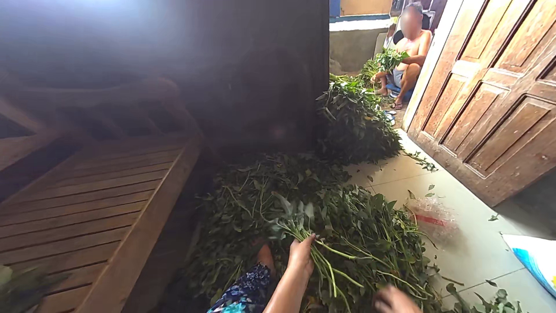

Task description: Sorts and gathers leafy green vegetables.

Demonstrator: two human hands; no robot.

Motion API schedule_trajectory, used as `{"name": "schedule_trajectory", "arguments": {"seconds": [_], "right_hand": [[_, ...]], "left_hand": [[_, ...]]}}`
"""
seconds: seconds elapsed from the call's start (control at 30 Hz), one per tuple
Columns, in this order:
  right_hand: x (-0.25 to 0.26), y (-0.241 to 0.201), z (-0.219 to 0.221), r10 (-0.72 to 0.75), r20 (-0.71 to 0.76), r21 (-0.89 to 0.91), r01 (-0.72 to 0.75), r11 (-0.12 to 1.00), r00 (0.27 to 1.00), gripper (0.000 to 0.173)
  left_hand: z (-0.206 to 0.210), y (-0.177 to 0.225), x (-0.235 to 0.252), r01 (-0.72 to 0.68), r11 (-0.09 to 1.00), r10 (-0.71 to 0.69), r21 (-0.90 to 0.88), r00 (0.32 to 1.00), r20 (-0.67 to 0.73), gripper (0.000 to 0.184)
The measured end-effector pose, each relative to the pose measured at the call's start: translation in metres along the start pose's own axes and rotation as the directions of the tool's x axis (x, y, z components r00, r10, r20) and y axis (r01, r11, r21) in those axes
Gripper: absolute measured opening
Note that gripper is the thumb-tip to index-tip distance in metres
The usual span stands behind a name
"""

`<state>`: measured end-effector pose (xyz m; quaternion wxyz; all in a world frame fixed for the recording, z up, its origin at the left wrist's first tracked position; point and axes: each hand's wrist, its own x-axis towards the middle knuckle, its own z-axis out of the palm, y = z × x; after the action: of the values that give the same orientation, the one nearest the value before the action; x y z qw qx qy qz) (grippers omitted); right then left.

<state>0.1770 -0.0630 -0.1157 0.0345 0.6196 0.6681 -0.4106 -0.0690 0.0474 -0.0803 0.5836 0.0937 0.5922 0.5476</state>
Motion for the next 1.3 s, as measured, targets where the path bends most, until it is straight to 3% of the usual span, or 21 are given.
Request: {"name": "schedule_trajectory", "arguments": {"seconds": [0.07,0.13,0.27,0.37,0.43,0.5,0.63,0.7,0.77,0.87,0.97,1.13,1.3], "right_hand": [[0.027,0.006,-0.022,0.046,-0.24,0.017,-0.043,0.999,0.97,0.032],[0.059,0.014,-0.03,0.063,-0.356,-0.061,-0.091,0.994,0.932,0.029],[0.095,0.025,-0.02,0.027,-0.323,-0.29,-0.126,0.949,0.946,0.03],[0.092,0.026,-0.034,0.013,-0.28,-0.271,-0.093,0.958,0.96,0.03],[0.08,0.03,-0.058,-0.02,-0.263,-0.104,-0.007,0.995,0.965,0.032],[0.065,0.034,-0.081,-0.067,-0.304,0.179,0.126,0.976,0.95,0.032],[0.035,0.028,-0.095,-0.014,-0.273,0.717,0.213,0.663,0.962,0.029],[0.029,0.02,-0.084,0.016,-0.308,0.821,0.258,0.509,0.951,0.03],[0.027,0.013,-0.068,0.025,-0.378,0.824,0.324,0.464,0.926,0.03],[0.026,0.004,-0.049,0.004,-0.49,0.726,0.405,0.556,0.872,0.035],[0.028,-0.004,-0.037,0.019,-0.545,0.629,0.393,0.671,0.838,0.038],[0.025,-0.027,-0.021,0.044,-0.546,0.464,0.258,0.847,0.837,0.043],[0.017,-0.052,-0.008,-0.021,-0.504,0.361,0.233,0.903,0.863,0.043]], "left_hand": [[0.002,0.004,-0.002,0.053,0.995,-0.053,-0.081,0.999,0.007,0.029],[0.005,0.015,-0.005,0.053,0.987,-0.052,-0.15,0.999,0.007,0.03],[0.007,0.028,-0.013,0.04,0.977,-0.032,-0.211,0.999,0.04,0.035],[0.007,0.035,-0.015,-0.034,0.982,0.04,-0.185,0.999,0.03,0.042],[0.008,0.037,-0.016,-0.068,0.986,0.072,-0.149,0.997,0.018,0.045],[0.009,0.037,-0.015,-0.07,0.989,0.073,-0.127,0.997,0.018,0.042],[0.013,0.029,-0.017,0.009,0.985,0.002,-0.173,0.998,0.066,0.039],[0.016,0.027,-0.017,0.066,0.973,-0.04,-0.223,0.992,0.118,0.032],[0.017,0.024,-0.015,0.122,0.959,-0.075,-0.255,0.98,0.187,0.021],[0.022,0.021,-0.019,0.124,0.971,-0.07,-0.206,0.965,0.251,0.024],[0.026,0.015,-0.029,-0.033,0.998,0.044,-0.048,0.965,0.259,0.039],[0.035,-0.014,-0.042,-0.254,0.95,0.181,0.182,0.921,0.345,0.043],[0.038,-0.033,-0.036,-0.282,0.923,0.177,0.262,0.915,0.364,0.044]]}}
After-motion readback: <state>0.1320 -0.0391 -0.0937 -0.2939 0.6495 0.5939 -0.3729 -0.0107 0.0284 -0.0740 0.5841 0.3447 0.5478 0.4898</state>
